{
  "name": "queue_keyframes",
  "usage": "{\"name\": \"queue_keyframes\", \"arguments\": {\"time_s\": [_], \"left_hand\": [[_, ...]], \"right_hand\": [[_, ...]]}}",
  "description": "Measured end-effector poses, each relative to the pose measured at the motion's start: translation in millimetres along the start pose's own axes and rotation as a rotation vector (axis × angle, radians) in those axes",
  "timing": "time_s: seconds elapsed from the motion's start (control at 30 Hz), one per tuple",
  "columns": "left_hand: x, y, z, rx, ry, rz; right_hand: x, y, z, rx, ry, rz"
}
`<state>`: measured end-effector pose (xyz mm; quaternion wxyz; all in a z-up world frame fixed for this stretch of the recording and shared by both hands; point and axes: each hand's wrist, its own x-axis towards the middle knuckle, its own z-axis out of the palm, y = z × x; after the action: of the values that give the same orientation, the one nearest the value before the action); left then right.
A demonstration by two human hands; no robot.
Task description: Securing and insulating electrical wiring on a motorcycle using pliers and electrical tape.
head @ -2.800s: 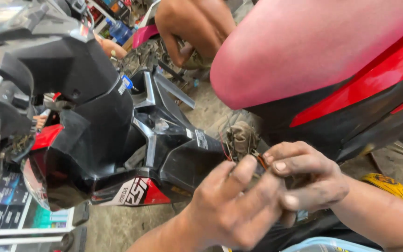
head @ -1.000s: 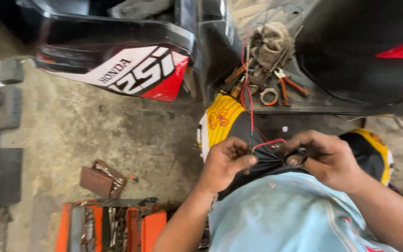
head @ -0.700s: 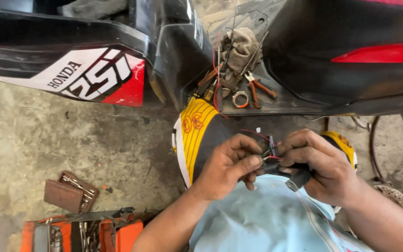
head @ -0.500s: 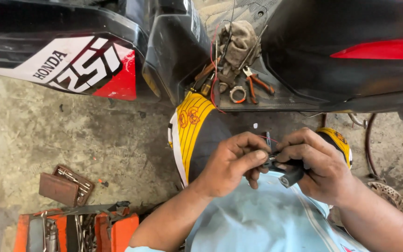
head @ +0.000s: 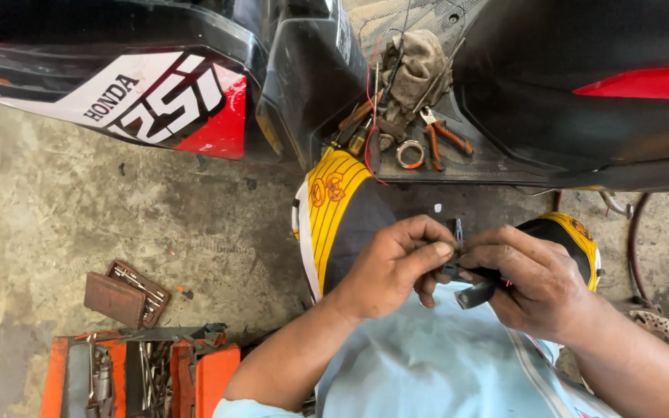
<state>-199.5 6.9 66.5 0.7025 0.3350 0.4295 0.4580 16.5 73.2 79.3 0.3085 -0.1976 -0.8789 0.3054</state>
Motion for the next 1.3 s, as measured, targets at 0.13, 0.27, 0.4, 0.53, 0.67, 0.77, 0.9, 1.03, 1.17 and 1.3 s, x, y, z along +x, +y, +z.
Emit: {"name": "queue_keyframes", "arguments": {"time_s": [0.13, 0.27, 0.4, 0.53, 0.67, 0.77, 0.9, 1.03, 1.17, 1.3], "left_hand": [[-5.7, 16.2, -0.5, 0.251, -0.038, 0.031], [-2.4, 15.2, -8.7, 0.899, -0.078, 0.493], [-5.9, 20.1, -7.8, 1.026, -0.113, 0.507], [-4.8, 12.4, -6.0, 1.111, -0.065, 0.575], [-5.9, 13.2, -12.5, 1.191, -0.15, 0.758], [-7.6, 14.3, -10.4, 1.196, -0.137, 0.838], [-8.8, 7.8, -9.0, 1.215, -0.073, 0.9], [-7.8, 14.2, -8.0, 1.197, -0.065, 0.962], [-7.8, 15.2, -10.4, 1.277, -0.113, 0.989], [0.4, 8.8, -19.3, 1.209, -0.13, 0.96]], "right_hand": [[-3.7, 3.8, 5.3, -0.018, 0.013, 0.096], [8.6, 1.1, 9.5, 0.166, 0.046, 0.148], [1.9, 12.5, 17.9, 0.225, 0.049, 0.209], [-1.3, 17.5, 22.5, 0.289, 0.078, 0.274], [-1.2, 14.4, 21.4, 0.525, 0.037, 0.399], [-7.5, 17.0, 25.9, 0.751, 0.054, 0.544], [-11.8, 22.3, 26.1, 0.746, 0.072, 0.594], [-4.6, 23.9, 19.3, 0.91, 0.035, 0.661], [1.5, 32.8, 18.5, 0.939, -0.008, 0.71], [2.5, 29.6, 7.7, 0.437, 0.042, 0.631]]}}
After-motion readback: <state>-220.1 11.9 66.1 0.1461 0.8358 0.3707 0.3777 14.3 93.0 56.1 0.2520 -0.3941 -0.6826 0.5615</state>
